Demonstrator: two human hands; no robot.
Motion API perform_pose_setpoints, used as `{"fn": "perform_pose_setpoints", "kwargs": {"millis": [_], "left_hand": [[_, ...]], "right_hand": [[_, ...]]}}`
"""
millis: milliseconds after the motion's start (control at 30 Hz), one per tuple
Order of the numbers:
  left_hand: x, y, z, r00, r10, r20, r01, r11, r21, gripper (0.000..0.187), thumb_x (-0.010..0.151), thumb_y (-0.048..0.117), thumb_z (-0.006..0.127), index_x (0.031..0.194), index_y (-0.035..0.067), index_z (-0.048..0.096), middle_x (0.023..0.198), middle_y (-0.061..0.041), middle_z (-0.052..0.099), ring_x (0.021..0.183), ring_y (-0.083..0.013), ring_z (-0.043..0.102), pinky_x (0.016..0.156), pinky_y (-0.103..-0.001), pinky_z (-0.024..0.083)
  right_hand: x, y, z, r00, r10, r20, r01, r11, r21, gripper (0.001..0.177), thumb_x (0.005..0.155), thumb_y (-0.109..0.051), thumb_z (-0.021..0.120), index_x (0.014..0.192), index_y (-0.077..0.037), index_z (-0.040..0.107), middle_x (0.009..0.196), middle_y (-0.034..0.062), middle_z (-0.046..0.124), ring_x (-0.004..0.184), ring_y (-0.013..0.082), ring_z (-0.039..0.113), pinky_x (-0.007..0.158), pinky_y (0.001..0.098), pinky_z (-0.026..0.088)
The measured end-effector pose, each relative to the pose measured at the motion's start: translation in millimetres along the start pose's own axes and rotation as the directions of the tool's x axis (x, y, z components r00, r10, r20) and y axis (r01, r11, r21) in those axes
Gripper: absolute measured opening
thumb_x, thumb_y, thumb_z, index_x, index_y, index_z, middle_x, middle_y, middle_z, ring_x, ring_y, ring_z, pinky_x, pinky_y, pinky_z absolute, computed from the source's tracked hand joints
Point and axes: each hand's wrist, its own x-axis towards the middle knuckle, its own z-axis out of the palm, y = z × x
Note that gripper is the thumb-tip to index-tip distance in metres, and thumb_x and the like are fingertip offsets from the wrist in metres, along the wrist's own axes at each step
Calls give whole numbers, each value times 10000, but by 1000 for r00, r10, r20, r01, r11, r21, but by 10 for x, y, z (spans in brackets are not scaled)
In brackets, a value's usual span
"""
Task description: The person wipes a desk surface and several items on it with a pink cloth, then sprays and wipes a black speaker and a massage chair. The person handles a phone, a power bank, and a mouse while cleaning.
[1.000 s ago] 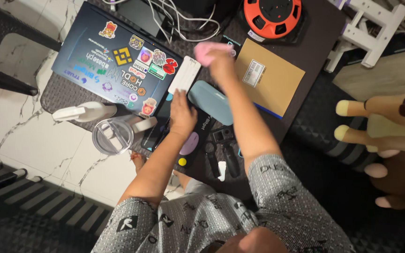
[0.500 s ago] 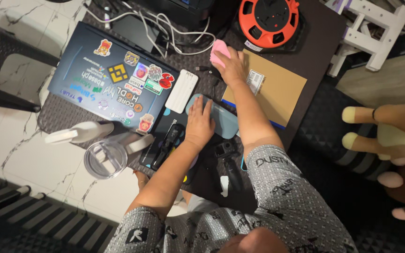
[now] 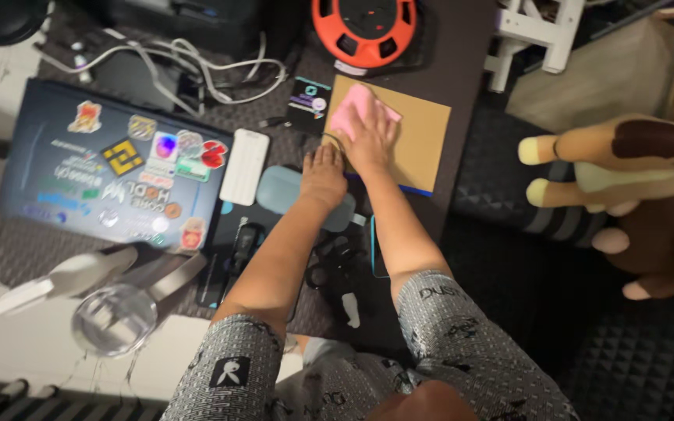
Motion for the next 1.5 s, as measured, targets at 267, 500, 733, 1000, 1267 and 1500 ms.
{"fn": "perform_pose_setpoints", "kwargs": {"millis": [267,500,733,1000,1267,1500], "left_hand": [[152,85,54,981,-61,184,35,989,142,709,959,286,464,1518,-131,333,1601,-294,326,1488,-384,328,1235,-528,152],[121,201,-15,981,-95,169,66,983,169,825,926,361,550,1529,-133,279,1615,-306,269,1497,-411,280,1237,-505,103],[75,193,-170,976,-60,212,21,983,182,873,911,417,576,1531,-117,272,1622,-286,251,1503,-386,264,1225,-551,94],[7,268,-83,983,-70,168,23,963,267,881,910,436,564,1538,-106,266,1630,-294,227,1507,-407,236,1224,-502,109],[29,252,-102,985,-62,161,28,978,207,859,933,448,513,1530,-115,255,1612,-308,237,1500,-423,241,1225,-520,118],[4,321,-43,990,-67,127,40,977,207,861,929,467,505,1504,-134,278,1596,-325,248,1493,-457,237,1210,-515,132]], "right_hand": [[-118,1300,9,951,213,-225,-196,976,97,278,883,-194,697,1154,-132,713,1327,118,641,1260,325,587,1086,421,421],[381,855,423,969,-220,113,205,970,133,353,881,-68,640,1216,-145,719,1297,47,671,1250,311,589,1096,452,402],[580,1901,-80,984,-154,85,144,983,110,269,845,-80,681,1110,-98,726,1242,153,689,1214,328,600,1071,437,436],[649,2210,240,982,62,180,-71,996,47,398,906,-275,714,1289,-175,673,1450,102,567,1396,341,397,1126,591,211],[1590,2722,727,969,109,220,-109,994,-16,485,1059,-322,620,1536,-326,535,1647,45,370,1543,356,212,1192,694,130],[2134,3089,839,829,516,213,-511,856,-83,555,969,-440,618,1496,-328,484,1643,137,275,1501,427,201,1020,751,210]]}}
